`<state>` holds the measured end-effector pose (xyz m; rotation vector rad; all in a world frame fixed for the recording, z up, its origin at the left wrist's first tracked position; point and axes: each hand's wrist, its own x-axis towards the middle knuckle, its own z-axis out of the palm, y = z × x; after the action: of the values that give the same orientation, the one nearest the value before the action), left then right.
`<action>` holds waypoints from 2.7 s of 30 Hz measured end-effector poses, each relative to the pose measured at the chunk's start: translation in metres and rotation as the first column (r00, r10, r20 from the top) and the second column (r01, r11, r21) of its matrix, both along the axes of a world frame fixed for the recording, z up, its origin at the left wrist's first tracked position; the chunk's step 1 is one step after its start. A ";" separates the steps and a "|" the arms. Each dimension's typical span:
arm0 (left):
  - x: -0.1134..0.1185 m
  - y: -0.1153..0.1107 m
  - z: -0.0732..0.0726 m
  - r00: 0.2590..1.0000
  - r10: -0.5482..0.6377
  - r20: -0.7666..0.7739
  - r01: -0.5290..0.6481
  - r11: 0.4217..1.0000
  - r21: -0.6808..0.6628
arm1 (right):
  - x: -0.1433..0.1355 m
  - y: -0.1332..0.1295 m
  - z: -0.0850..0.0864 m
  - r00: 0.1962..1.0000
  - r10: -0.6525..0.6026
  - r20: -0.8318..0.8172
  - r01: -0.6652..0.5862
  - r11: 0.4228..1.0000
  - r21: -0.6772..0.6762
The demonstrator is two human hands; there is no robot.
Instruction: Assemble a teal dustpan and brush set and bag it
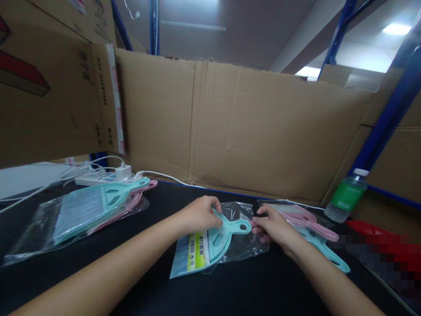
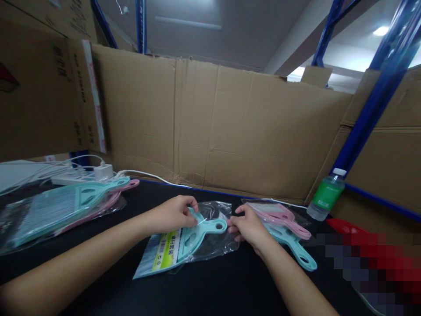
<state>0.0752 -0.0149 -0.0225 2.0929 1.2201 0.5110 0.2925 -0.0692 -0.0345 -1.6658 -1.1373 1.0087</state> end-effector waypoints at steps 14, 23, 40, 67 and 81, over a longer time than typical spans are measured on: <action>-0.005 -0.005 0.004 0.998 -0.036 -0.048 0.038 0.998 0.043 | 0.006 0.003 0.001 0.994 0.111 -0.009 -0.111 0.991 -0.079; -0.007 -0.003 0.004 0.998 -0.066 -0.006 0.066 0.997 0.032 | 0.002 -0.006 0.006 0.978 0.171 -0.121 -0.182 0.980 -0.079; -0.004 -0.003 0.011 0.968 0.032 0.249 0.034 0.966 -0.256 | 0.002 -0.007 0.009 0.961 0.150 -0.233 -0.175 0.980 -0.092; -0.061 0.055 0.009 0.970 0.169 -0.177 -0.088 0.915 0.393 | 0.001 -0.007 0.010 0.975 0.158 -0.158 -0.167 0.985 -0.048; -0.053 0.043 0.012 0.971 0.086 -0.222 -0.013 0.950 0.312 | 0.021 0.010 -0.006 0.942 0.100 0.320 -0.120 0.992 0.042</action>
<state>0.0224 0.0282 -0.0101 2.4476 1.4035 0.5168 0.3134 -0.0587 -0.0402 -1.7733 -1.4710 0.7805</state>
